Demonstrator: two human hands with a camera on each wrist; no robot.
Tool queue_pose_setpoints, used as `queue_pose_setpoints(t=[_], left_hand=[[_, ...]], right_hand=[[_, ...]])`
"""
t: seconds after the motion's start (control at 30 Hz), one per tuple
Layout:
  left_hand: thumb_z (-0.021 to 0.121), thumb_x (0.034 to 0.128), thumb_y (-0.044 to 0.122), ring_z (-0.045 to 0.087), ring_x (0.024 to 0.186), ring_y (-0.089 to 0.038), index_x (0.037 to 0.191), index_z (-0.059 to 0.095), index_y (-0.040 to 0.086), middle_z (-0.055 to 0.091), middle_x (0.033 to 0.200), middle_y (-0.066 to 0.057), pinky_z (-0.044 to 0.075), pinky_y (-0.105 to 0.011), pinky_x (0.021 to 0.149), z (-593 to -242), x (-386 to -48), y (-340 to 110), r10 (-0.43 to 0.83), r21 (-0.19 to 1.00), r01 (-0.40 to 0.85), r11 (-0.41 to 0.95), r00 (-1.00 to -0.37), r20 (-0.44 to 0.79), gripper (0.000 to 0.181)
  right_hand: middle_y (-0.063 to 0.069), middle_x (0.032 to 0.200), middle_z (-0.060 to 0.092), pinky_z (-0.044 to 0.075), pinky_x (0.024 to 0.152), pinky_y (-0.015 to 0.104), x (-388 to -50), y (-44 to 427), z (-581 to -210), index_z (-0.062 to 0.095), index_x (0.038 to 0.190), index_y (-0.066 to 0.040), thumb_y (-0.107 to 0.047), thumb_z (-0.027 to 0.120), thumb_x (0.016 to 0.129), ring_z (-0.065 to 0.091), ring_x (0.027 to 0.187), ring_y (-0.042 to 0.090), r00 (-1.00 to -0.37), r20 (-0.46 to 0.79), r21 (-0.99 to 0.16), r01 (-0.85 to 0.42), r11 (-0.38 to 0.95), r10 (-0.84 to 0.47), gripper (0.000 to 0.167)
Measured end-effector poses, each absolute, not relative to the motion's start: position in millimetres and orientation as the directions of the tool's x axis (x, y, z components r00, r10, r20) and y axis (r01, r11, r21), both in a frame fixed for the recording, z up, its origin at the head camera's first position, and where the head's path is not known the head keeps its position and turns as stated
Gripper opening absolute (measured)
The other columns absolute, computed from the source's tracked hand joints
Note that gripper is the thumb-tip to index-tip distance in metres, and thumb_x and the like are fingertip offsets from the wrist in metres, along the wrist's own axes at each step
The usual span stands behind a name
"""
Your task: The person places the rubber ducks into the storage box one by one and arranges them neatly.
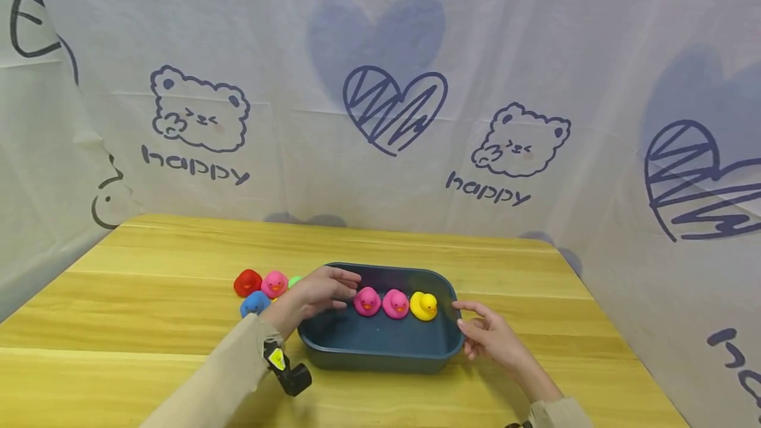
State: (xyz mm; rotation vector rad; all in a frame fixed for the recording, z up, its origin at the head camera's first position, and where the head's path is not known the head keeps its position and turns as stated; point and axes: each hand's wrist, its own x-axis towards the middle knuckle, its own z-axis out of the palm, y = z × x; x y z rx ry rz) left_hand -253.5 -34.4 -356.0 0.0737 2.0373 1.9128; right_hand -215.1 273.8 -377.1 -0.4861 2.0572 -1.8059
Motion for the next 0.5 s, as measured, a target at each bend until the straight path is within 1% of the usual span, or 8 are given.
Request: queue_pose_setpoints(t=[0.07,0.2,0.3,0.5], left_hand=[[0.051,0.0845,-0.006,0.051,0.102,-0.036,0.12,0.046,-0.013,0.046,0.121,-0.029,0.039,-0.049,0.089,-354.5,-252.2,-35.6,0.292,0.982,-0.184,0.052,-0.937,-0.191,0.037],[0.048,0.0869,-0.003,0.05,0.104,-0.038,0.121,0.044,-0.015,0.047,0.119,-0.029,0.039,-0.049,0.089,-350.8,-248.8,-38.5,0.33,0.988,-0.152,-0.001,-0.933,-0.143,0.036],[0.048,0.088,-0.001,0.05,0.105,-0.038,0.12,0.044,-0.015,0.05,0.117,-0.028,0.039,-0.049,0.088,-349.0,-245.9,-41.7,0.356,0.993,-0.117,-0.002,-0.928,-0.108,0.035],[0.047,0.09,0.004,0.049,0.108,-0.039,0.119,0.044,-0.016,0.051,0.117,-0.027,0.04,-0.047,0.088,-349.0,-242.5,-50.2,0.39,0.997,-0.071,0.017,-0.918,-0.072,0.035]], right_hand=[[0.004,0.068,0.052,0.046,0.052,0.021,-215.3,273.3,-377.1,0.025,0.131,0.01,-0.013,0.048,0.093,0.053,0.055,0.008,-0.881,-0.037,-0.99,-0.031,0.135,-0.471,0.05],[0.005,0.07,0.052,0.046,0.052,0.022,-215.2,272.2,-376.6,0.027,0.131,0.011,-0.011,0.049,0.092,0.052,0.056,0.009,-0.889,-0.024,-0.989,-0.047,0.143,-0.458,0.049],[0.004,0.071,0.051,0.046,0.052,0.021,-214.9,271.4,-375.9,0.028,0.131,0.012,-0.009,0.049,0.092,0.052,0.056,0.009,-0.895,-0.022,-0.988,-0.049,0.147,-0.445,0.049],[0.003,0.072,0.052,0.046,0.053,0.021,-214.5,271.4,-376.7,0.022,0.133,0.011,-0.008,0.048,0.092,0.052,0.057,0.008,-0.892,-0.007,-0.993,-0.049,0.111,-0.452,0.053]])
